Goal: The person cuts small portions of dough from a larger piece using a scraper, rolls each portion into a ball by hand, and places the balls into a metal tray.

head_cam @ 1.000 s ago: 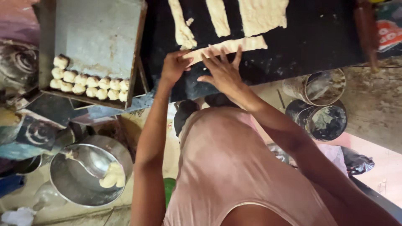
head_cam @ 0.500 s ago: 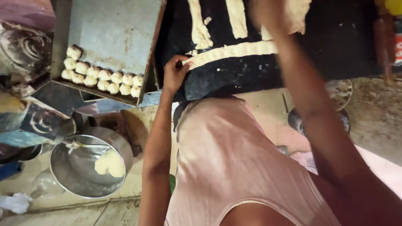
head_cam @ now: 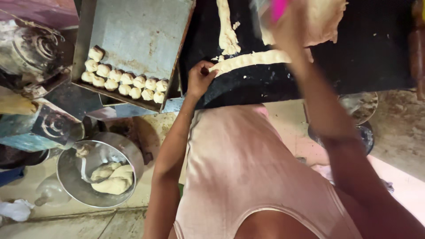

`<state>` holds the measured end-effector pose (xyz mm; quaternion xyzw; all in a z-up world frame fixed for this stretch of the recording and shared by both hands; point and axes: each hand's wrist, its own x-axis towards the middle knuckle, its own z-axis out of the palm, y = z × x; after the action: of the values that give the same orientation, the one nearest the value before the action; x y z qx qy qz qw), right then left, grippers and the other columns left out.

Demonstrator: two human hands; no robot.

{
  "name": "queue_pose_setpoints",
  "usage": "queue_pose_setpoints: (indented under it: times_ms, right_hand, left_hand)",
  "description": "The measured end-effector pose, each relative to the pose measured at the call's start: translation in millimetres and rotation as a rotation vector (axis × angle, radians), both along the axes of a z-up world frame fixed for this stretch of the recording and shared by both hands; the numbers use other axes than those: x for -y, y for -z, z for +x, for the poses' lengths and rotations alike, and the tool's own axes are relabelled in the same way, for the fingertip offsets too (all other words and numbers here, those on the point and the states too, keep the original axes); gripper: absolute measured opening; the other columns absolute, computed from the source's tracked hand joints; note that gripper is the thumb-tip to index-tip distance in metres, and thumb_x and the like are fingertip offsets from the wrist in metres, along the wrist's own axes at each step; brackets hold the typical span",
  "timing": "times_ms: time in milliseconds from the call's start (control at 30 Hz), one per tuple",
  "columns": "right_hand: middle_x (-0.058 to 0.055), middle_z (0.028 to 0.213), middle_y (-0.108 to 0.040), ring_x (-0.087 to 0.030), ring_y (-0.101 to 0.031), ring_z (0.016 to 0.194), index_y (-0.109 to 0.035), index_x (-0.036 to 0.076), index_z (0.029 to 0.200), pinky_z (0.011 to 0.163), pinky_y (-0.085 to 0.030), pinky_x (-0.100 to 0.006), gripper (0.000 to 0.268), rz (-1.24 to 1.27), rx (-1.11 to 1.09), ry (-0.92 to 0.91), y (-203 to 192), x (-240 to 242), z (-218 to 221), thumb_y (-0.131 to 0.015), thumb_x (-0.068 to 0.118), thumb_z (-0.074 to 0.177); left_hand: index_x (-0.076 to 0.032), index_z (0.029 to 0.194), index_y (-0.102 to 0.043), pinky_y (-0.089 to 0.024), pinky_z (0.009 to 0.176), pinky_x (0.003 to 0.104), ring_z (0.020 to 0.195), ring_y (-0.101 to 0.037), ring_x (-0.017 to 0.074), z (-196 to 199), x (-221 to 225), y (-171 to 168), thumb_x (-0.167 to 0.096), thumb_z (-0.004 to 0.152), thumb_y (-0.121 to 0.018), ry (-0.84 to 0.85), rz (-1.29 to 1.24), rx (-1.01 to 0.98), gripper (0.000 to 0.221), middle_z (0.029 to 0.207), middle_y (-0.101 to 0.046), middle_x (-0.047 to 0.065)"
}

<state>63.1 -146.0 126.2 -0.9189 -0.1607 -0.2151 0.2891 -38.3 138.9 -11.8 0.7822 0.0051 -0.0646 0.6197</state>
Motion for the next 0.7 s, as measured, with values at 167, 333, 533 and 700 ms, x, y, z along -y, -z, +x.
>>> queue_pose_setpoints:
  times_ms: [167, 333, 533, 700]
  right_hand:
    - [-0.023, 0.083, -0.070, -0.041, -0.073, 0.073, -0.040, 0.000, 0.134, 0.061, -0.058, -0.049, 0.044, 0.159, -0.439, 0.053, 14, -99, -88, -0.069, 0.010, 0.102]
    - [-0.025, 0.080, -0.069, -0.042, -0.073, 0.069, -0.040, 0.000, 0.131, 0.057, -0.057, -0.052, 0.043, 0.073, -0.594, 0.131, 11, -112, -77, -0.063, 0.007, 0.096]
    - [-0.029, 0.086, -0.070, -0.047, -0.071, 0.076, -0.037, -0.003, 0.139, 0.062, -0.057, -0.055, 0.048, 0.050, -0.366, 0.203, 16, -77, -91, -0.066, 0.008, 0.102]
    - [-0.028, 0.085, -0.070, -0.048, -0.071, 0.077, -0.038, -0.002, 0.135, 0.062, -0.057, -0.056, 0.049, -0.037, -0.492, 0.315, 28, -72, -93, -0.067, 0.013, 0.100]
  left_hand:
    - [-0.004, 0.091, -0.069, -0.045, 0.057, 0.026, 0.064, -0.054, 0.0067, 4, 3, 2, -0.004, 0.083, -0.081, -0.029, 0.011, 0.099, 0.014, 0.074, -0.064, 0.001]
    - [-0.003, 0.093, -0.066, -0.047, 0.056, 0.028, 0.061, -0.055, 0.0091, 2, 6, 1, -0.003, 0.080, -0.080, -0.070, 0.071, 0.128, 0.019, 0.073, -0.063, 0.002]
    - [-0.003, 0.092, -0.067, -0.046, 0.056, 0.029, 0.060, -0.054, 0.0107, 4, -1, -3, -0.005, 0.083, -0.079, -0.027, 0.023, 0.098, 0.015, 0.071, -0.062, 0.003]
    - [-0.004, 0.094, -0.067, -0.046, 0.056, 0.028, 0.061, -0.054, 0.0086, 4, -2, 5, -0.006, 0.084, -0.078, 0.006, -0.001, 0.110, 0.016, 0.072, -0.062, 0.001]
